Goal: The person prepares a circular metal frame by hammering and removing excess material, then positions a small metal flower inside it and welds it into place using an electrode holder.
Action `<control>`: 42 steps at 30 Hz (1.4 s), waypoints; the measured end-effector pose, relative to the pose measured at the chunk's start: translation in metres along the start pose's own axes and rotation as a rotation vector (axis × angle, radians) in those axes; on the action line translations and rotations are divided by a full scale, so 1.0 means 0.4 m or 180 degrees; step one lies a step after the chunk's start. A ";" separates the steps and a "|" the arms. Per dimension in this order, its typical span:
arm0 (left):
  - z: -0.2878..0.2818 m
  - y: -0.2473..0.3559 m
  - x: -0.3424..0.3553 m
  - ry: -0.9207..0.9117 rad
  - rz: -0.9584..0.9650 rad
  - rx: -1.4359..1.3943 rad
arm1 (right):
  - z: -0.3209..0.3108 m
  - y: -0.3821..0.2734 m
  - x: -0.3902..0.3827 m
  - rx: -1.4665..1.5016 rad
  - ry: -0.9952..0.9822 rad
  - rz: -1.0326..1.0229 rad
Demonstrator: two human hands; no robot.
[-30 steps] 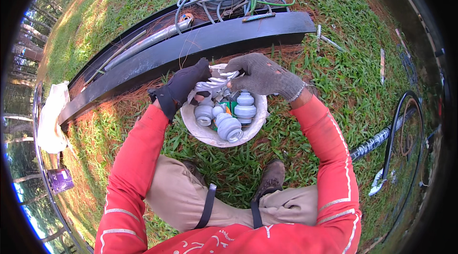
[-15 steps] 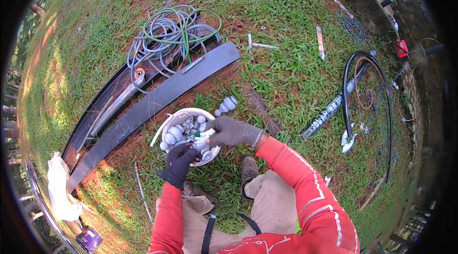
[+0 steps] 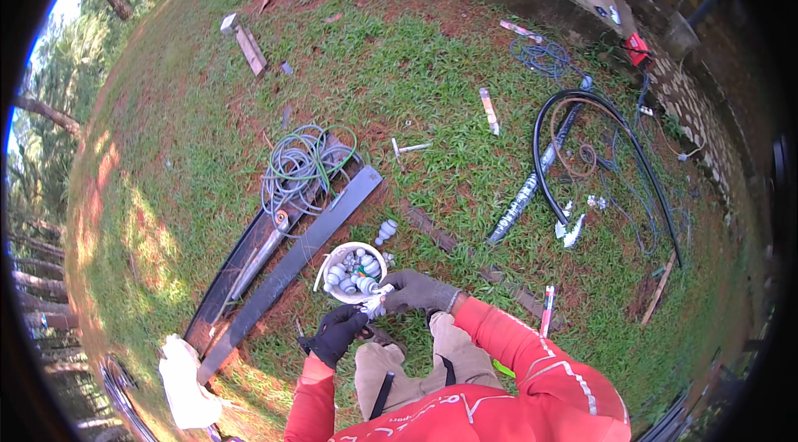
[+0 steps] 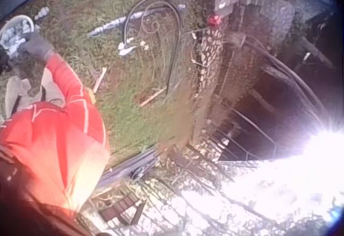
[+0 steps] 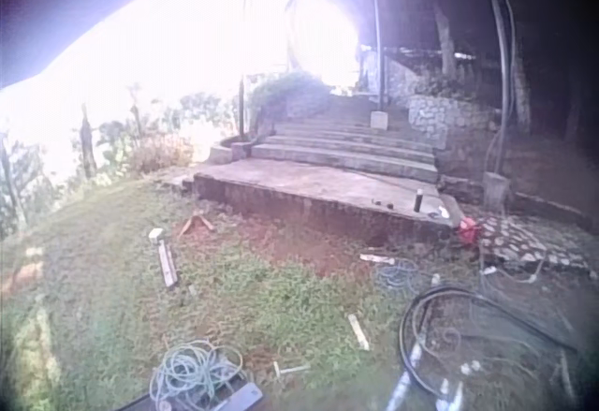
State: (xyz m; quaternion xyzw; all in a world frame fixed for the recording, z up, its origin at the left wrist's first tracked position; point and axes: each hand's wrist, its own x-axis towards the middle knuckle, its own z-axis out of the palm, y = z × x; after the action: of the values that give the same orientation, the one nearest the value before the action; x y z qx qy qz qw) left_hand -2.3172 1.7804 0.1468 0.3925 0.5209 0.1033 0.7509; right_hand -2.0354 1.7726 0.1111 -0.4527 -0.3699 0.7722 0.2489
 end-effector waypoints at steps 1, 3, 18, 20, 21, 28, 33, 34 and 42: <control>0.011 0.043 -0.022 0.0005 -0.0028 -0.0058 | -0.001 -0.052 -0.026 0.0017 0.0065 -0.0095; 0.032 0.090 -0.050 -0.0074 0.0120 0.0084 | 0.007 -0.116 -0.081 -0.0226 0.0380 -0.0451; 0.066 0.187 -0.156 -0.0597 0.0269 -0.1177 | 0.302 0.768 -0.858 -0.0242 0.4658 0.2287; 0.140 0.181 -0.142 -0.0947 0.0087 -0.1298 | 0.482 0.984 -1.029 0.0036 0.4725 0.2809; 0.154 0.195 -0.145 -0.0916 0.0085 -0.1225 | 0.557 1.025 -1.021 0.0432 0.4688 0.2839; 0.387 0.186 -0.116 -0.1352 0.0458 -0.0639 | 0.849 1.119 -0.961 0.3148 0.4948 0.1853; 0.671 0.166 -0.046 -0.1730 0.0260 -0.0689 | 0.763 1.127 -0.994 0.3464 0.5525 0.1223; 0.746 0.170 -0.039 -0.1695 0.0151 -0.0693 | 0.733 1.133 -1.014 0.3480 0.5536 0.1239; 1.317 0.121 0.011 -0.1975 -0.0222 -0.0870 | 0.490 1.288 -1.494 0.3931 0.5698 0.0886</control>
State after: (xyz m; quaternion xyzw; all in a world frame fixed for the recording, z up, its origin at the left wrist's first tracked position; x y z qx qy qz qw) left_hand -1.8484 1.5613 0.2559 0.2829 0.2621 0.0221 0.9224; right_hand -1.9553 0.9647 0.0704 -0.6847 0.4498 0.2375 0.5220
